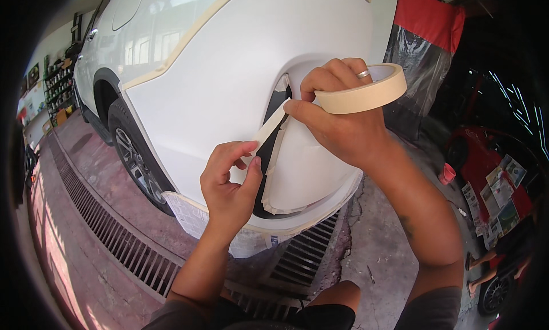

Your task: The person applies masking tape to the edges of a white car bumper. They carefully align and press the tape along the contours of the bumper and a vent area to mask off sections.

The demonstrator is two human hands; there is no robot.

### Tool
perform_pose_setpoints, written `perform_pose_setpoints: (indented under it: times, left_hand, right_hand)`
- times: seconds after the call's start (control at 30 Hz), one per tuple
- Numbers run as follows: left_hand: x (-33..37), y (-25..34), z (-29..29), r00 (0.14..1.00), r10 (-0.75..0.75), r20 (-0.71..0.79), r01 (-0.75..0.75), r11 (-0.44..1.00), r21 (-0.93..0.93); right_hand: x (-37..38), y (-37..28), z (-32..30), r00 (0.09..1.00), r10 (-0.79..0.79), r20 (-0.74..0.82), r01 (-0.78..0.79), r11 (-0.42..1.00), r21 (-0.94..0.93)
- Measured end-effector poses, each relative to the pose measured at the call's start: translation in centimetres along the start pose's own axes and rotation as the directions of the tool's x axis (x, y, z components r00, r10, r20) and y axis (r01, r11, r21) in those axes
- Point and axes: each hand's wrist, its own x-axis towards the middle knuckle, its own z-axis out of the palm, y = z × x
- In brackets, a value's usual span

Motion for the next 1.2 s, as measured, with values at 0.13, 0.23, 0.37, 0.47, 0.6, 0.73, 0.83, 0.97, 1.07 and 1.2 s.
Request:
perform_pose_setpoints:
  times: [0.13,0.23,0.37,0.47,0.6,0.73,0.83,0.97,1.07,1.2]
  left_hand:
    - [0.6,-0.7,0.7,0.999,-0.001,-0.054,0.002,1.000,0.023]
    - [1.0,-1.4,1.2,0.991,-0.064,-0.117,0.057,0.996,-0.068]
    - [0.9,-1.2,1.5,0.981,-0.146,-0.125,0.126,0.981,-0.149]
    - [0.7,-0.5,1.7,0.977,-0.162,-0.139,0.153,0.986,-0.070]
    - [0.4,-0.6,2.2,0.981,-0.065,-0.182,0.087,0.989,0.117]
    - [0.3,-1.0,2.8,0.976,-0.003,-0.218,0.038,0.987,0.154]
    - [-0.1,-1.1,2.9,0.975,0.032,-0.221,0.017,0.976,0.215]
    - [-0.2,-1.2,2.8,0.972,0.058,-0.229,-0.004,0.973,0.230]
    - [-0.1,-1.3,2.8,0.972,0.038,-0.230,0.010,0.980,0.201]
    - [0.1,-1.4,2.8,0.974,-0.015,-0.224,0.054,0.984,0.169]
  right_hand:
    - [1.0,1.0,-0.1,0.999,-0.028,0.039,0.029,0.999,-0.023]
    - [2.0,1.4,0.2,0.997,-0.052,0.054,0.054,0.998,-0.034]
    - [2.6,1.8,0.2,0.993,-0.066,0.094,0.070,0.997,-0.038]
    - [2.4,2.2,0.4,0.990,-0.080,0.120,0.086,0.995,-0.047]
    - [2.7,2.3,0.3,0.982,-0.089,0.169,0.098,0.994,-0.047]
    - [3.0,2.3,0.4,0.978,-0.098,0.184,0.108,0.993,-0.046]
    - [3.0,2.1,0.5,0.976,-0.114,0.185,0.125,0.991,-0.046]
    - [3.1,2.1,0.5,0.973,-0.138,0.187,0.148,0.988,-0.036]
    - [3.5,2.1,0.0,0.971,-0.154,0.183,0.159,0.987,-0.017]
    - [4.2,2.1,-0.3,0.958,-0.176,0.228,0.188,0.982,-0.032]
